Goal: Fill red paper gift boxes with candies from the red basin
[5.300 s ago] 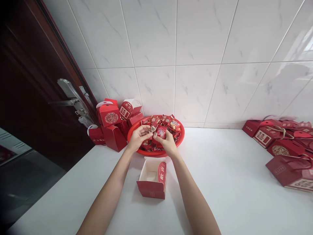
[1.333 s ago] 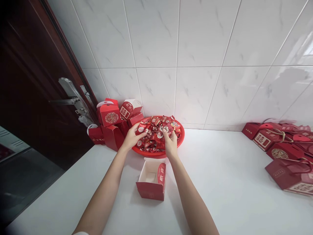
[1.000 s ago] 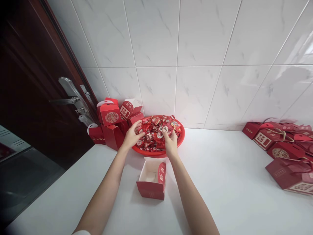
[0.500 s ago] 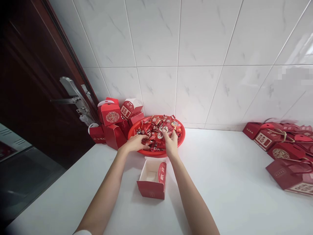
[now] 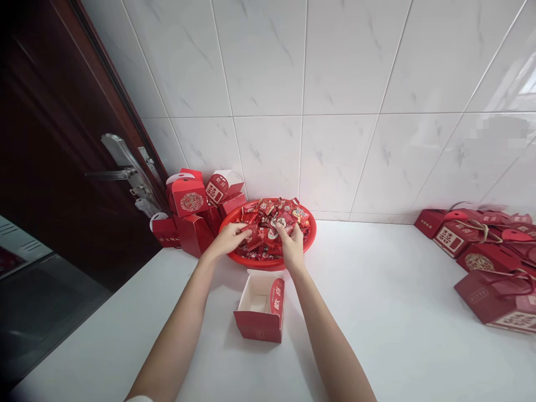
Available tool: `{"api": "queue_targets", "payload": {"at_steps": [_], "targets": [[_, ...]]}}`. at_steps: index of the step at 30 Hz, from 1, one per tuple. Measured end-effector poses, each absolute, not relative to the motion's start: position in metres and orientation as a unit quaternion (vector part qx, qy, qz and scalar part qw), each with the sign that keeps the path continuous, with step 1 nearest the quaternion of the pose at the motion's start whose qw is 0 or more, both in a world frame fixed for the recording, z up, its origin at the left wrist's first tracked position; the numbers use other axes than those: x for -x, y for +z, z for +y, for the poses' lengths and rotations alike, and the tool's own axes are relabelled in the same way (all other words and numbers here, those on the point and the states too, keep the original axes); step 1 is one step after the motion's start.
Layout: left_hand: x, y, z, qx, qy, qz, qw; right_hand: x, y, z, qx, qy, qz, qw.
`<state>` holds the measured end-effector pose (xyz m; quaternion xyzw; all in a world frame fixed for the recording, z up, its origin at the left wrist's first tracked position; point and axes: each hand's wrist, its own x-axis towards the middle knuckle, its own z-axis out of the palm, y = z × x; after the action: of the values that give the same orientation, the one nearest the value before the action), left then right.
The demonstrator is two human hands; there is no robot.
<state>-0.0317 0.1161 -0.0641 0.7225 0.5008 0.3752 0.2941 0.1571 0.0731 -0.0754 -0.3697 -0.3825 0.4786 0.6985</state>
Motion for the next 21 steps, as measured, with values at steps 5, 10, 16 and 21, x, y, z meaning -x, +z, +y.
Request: {"api": "queue_targets", "payload": {"at_steps": [5,10,16,21], "targets": [[0.027,-0.051,0.109,-0.666,0.449,0.473,0.362,-0.157,-0.077,0.075,0.362,0.482,-0.377,0.703],[0.020,-0.039,0.099,-0.618,0.529,0.395,0.426,-0.157,-0.079,0.078,0.346,0.493,-0.375,0.704],[0.012,-0.036,0.091,-0.696,0.495,0.373,0.363,-0.156,-0.073,0.076,0.317,0.537,-0.360,0.694],[0.004,-0.043,0.094,-0.688,0.511,0.360,0.369,-0.156,-0.068,0.074,0.313,0.551,-0.357,0.686]]}}
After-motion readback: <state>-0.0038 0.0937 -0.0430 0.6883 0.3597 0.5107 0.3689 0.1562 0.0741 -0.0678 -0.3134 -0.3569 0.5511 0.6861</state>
